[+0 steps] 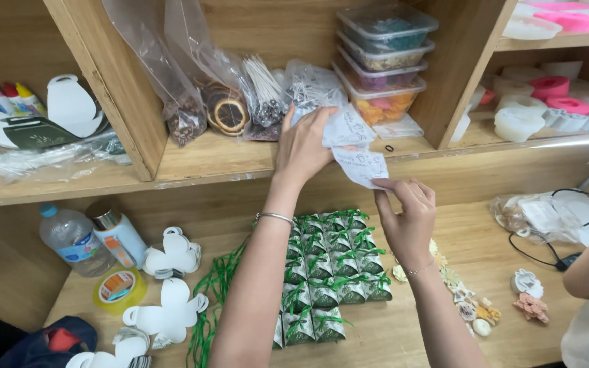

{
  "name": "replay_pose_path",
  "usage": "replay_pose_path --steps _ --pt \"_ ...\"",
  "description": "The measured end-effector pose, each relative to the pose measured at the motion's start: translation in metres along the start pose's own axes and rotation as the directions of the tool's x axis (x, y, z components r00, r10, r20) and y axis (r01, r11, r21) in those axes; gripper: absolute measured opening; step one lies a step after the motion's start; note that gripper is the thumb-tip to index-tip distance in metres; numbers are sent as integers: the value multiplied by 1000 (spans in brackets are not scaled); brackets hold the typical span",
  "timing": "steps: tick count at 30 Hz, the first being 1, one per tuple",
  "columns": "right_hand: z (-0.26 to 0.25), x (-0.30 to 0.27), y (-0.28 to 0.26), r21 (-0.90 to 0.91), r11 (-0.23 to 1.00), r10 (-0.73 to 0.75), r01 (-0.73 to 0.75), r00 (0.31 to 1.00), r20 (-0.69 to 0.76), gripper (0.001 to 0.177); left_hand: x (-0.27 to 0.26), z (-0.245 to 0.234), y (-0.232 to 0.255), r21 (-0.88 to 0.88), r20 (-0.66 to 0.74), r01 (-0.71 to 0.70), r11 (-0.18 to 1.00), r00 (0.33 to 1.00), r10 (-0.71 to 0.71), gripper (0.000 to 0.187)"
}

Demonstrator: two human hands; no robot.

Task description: Packaging decorative items and small gift boxes with ribbons.

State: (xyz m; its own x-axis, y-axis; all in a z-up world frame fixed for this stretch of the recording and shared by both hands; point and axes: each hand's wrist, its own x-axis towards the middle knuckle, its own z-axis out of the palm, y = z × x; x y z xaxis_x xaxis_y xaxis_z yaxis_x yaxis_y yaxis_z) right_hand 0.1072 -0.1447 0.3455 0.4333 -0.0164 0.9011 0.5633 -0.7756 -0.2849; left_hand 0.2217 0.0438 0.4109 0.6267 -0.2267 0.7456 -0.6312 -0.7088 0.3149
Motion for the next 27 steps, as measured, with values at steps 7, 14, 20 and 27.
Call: replay_pose_path --steps 7,14,20,27 --pt "-36 -44 -7 665 514 589 -541 787 185 20 -36 -18 25 -26 -97 -228 973 970 225 70" --pt "-40 -104 -14 745 -358 632 -564 440 637 46 -185 31 83 -924 229 329 193 884 -407 71" --pt "-36 -172 -25 585 -372 613 -721 282 738 48 -269 68 89 -882 458 452 -133 757 -466 42" --pt "-55 -154 -38 48 941 295 -336 878 377 47 -315 61 55 -699 613 716 -5 594 -520 23"
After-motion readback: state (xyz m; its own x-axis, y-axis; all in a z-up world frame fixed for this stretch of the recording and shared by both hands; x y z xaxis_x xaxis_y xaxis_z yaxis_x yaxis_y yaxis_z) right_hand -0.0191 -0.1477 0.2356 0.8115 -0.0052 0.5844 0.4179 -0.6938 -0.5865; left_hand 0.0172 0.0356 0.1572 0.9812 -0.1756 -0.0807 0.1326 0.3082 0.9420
